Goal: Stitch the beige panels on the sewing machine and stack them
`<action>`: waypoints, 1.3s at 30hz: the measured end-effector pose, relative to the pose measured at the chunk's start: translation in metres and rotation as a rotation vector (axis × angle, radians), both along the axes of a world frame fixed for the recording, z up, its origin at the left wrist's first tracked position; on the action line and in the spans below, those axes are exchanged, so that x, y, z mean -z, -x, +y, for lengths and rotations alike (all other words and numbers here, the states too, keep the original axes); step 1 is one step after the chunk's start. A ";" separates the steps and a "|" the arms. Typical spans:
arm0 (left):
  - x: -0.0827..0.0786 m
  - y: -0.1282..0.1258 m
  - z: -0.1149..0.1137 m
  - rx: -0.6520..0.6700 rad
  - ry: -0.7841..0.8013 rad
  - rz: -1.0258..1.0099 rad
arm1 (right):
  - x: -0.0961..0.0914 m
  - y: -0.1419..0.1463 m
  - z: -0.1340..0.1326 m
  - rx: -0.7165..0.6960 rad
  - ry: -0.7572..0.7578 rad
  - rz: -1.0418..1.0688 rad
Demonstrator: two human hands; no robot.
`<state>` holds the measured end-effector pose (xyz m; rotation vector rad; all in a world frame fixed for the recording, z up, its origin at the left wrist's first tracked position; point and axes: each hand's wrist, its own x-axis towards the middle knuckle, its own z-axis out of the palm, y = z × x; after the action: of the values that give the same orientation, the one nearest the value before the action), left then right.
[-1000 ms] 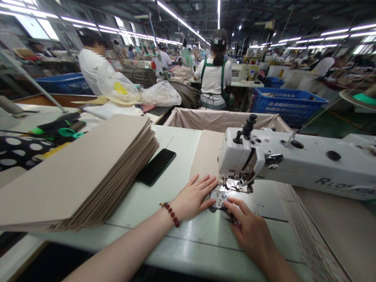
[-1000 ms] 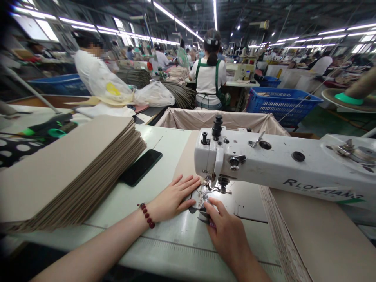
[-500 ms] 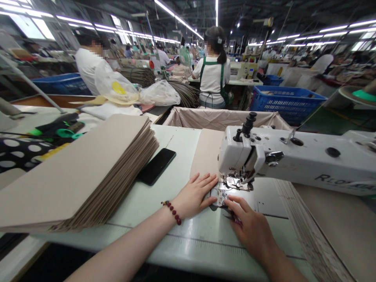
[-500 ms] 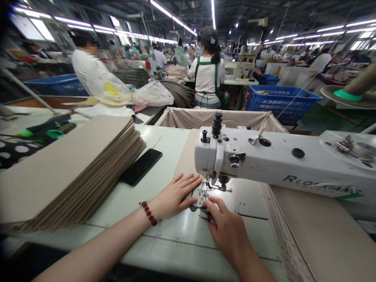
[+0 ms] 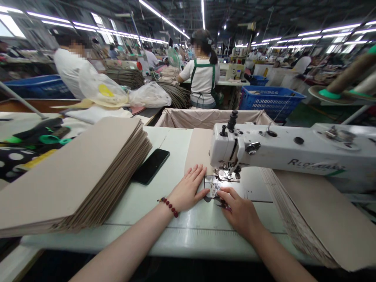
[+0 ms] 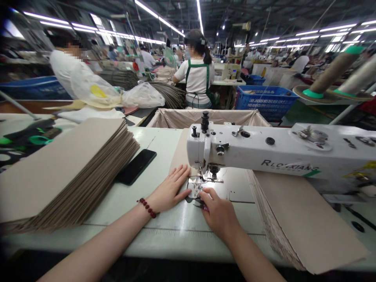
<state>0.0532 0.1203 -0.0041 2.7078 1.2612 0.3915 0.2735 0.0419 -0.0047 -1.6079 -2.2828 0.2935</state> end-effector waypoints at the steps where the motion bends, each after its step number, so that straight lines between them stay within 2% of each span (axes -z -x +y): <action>1: -0.001 -0.001 0.000 -0.016 -0.018 0.007 | -0.001 0.000 -0.001 0.005 0.000 -0.004; 3: -0.006 -0.002 0.001 -0.070 -0.055 0.022 | -0.003 0.001 -0.002 0.014 -0.005 -0.016; 8: -0.018 0.005 -0.007 -0.319 -0.115 0.051 | -0.006 0.002 -0.001 0.024 -0.018 -0.039; 10: -0.016 0.016 -0.021 -0.382 -0.133 0.078 | -0.010 0.001 -0.004 0.010 -0.007 -0.039; 13: -0.006 0.046 -0.055 -0.411 -0.164 0.104 | -0.019 -0.007 -0.019 -0.004 0.029 0.015; 16: 0.004 0.082 -0.091 -0.350 -0.131 0.083 | -0.026 -0.021 -0.053 0.031 0.111 0.189; 19: 0.007 0.103 -0.116 -0.182 0.000 0.065 | -0.021 -0.036 -0.097 0.165 0.235 0.379; 22: 0.005 0.096 -0.124 -0.046 0.080 0.055 | -0.005 -0.044 -0.136 0.332 0.323 0.486; 26: 0.000 0.066 -0.116 0.013 0.073 0.040 | 0.018 -0.042 -0.171 0.419 0.395 0.542; 31: 0.000 0.051 -0.106 0.073 0.088 0.057 | 0.033 -0.033 -0.183 0.498 0.398 0.527; 39: -0.001 0.054 -0.106 0.063 0.100 0.055 | 0.029 -0.027 -0.168 0.475 0.316 0.482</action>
<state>-0.0010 0.0139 -0.0036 2.6828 1.1726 0.2410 0.3003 -0.1258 -0.0340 -1.9116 -1.5027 0.8427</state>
